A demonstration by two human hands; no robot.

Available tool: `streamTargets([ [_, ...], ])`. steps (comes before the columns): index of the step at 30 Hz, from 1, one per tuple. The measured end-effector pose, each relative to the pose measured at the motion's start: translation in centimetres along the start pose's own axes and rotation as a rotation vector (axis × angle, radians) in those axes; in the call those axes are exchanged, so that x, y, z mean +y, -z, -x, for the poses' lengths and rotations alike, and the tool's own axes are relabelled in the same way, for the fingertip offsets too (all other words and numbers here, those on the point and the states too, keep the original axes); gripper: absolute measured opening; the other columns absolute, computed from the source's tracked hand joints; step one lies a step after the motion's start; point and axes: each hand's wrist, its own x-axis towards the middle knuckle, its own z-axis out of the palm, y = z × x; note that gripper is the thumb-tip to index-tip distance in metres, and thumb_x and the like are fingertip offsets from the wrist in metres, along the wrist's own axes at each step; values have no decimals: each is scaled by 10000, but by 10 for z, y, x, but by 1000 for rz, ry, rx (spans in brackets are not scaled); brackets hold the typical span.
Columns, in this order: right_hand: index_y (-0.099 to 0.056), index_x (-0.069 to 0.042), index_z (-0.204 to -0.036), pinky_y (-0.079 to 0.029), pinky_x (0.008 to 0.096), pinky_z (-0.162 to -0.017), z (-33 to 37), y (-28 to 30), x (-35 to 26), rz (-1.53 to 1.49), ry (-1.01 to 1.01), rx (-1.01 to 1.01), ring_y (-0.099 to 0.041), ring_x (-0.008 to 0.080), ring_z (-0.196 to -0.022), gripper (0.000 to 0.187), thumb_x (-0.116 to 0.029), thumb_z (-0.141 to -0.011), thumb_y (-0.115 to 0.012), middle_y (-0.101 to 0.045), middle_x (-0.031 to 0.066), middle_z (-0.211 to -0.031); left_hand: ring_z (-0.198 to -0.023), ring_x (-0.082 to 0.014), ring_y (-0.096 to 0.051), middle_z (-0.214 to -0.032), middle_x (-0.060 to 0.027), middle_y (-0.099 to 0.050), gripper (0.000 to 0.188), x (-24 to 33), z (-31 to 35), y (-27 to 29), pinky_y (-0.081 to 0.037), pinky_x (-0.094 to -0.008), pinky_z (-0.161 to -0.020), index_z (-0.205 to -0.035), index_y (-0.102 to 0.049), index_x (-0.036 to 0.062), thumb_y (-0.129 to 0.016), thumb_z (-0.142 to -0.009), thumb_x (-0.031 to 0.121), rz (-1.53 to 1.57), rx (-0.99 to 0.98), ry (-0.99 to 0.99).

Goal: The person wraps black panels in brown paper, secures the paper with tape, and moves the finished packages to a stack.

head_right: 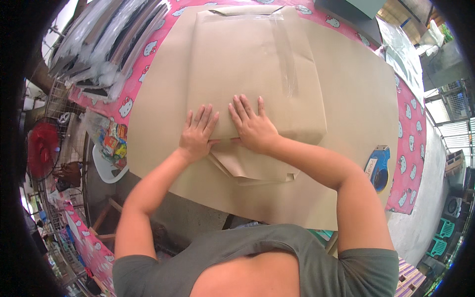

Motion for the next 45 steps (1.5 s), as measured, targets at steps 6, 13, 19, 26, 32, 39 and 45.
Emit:
streamTargets([
  [6, -179, -7, -1398, -139, 569, -1059, 2, -13, 9, -11, -1, 96, -154, 290, -1364, 857, -523, -807, -521, -183, 174, -1461, -1354, -342, -161, -1478, -147, -152, 927, 22, -46, 18, -100, -608, -1039, -1414, -226, 107, -706, -671, 385, 136, -46, -21],
  [13, -158, -97, -1420, -102, 523, -1090, 67, 11, 87, -50, -188, -100, -118, 218, -1376, 905, -438, -739, -647, -169, 65, -1483, -1337, -360, -211, -1465, -149, -207, 925, 38, -47, 11, -116, -625, -1025, -1414, -227, 105, -720, -665, 333, 125, 0, 26],
  [19, -179, -212, -1422, -137, 545, -1075, 86, 1, 81, -131, -256, 45, -185, 210, -1357, 900, -324, -703, -708, -188, 12, -1480, -1345, -332, -206, -1469, -106, -217, 943, 46, -47, 5, -149, -610, -1027, -1413, -229, 105, -739, -647, 312, 139, 43, 78],
  [26, -314, -205, -1354, -194, 510, -1066, 129, -2, 121, -340, -600, 129, -306, 231, -1299, 791, -229, -687, -738, -252, 28, -1453, -1337, -315, -235, -1457, -94, -256, 921, 50, -48, 5, -175, -587, -1031, -1406, -252, 103, -737, -652, 312, 86, 25, 110],
  [32, -345, -61, -1280, -286, 468, -974, 166, -37, 105, -603, -711, 548, -363, 320, -1225, 750, -178, -658, -748, -330, 166, -1363, -1329, -277, -273, -1439, -65, -304, 892, 53, -44, 3, -200, -560, -1040, -1399, -277, 119, -736, -661, 321, 83, 75, 106],
  [39, -438, -168, -1224, -182, 547, -1009, 163, -35, 20, -287, -574, 580, -253, 374, -1290, 625, -226, -662, -703, -299, 200, -1385, -1331, -252, -275, -1438, -38, -311, 870, 49, -37, 4, -200, -545, -1049, -1387, -314, 156, -745, -653, 336, 105, 71, 164],
  [45, -657, -65, -880, -486, 320, -707, 110, -30, 89, -417, -131, 722, -616, 298, -810, 159, -162, -755, -672, -652, 125, -875, -1254, -235, -373, -1303, -79, -454, 682, 14, -39, 15, -286, -419, -1033, -1292, -442, 131, -723, -698, 316, 825, 46, 167],
])
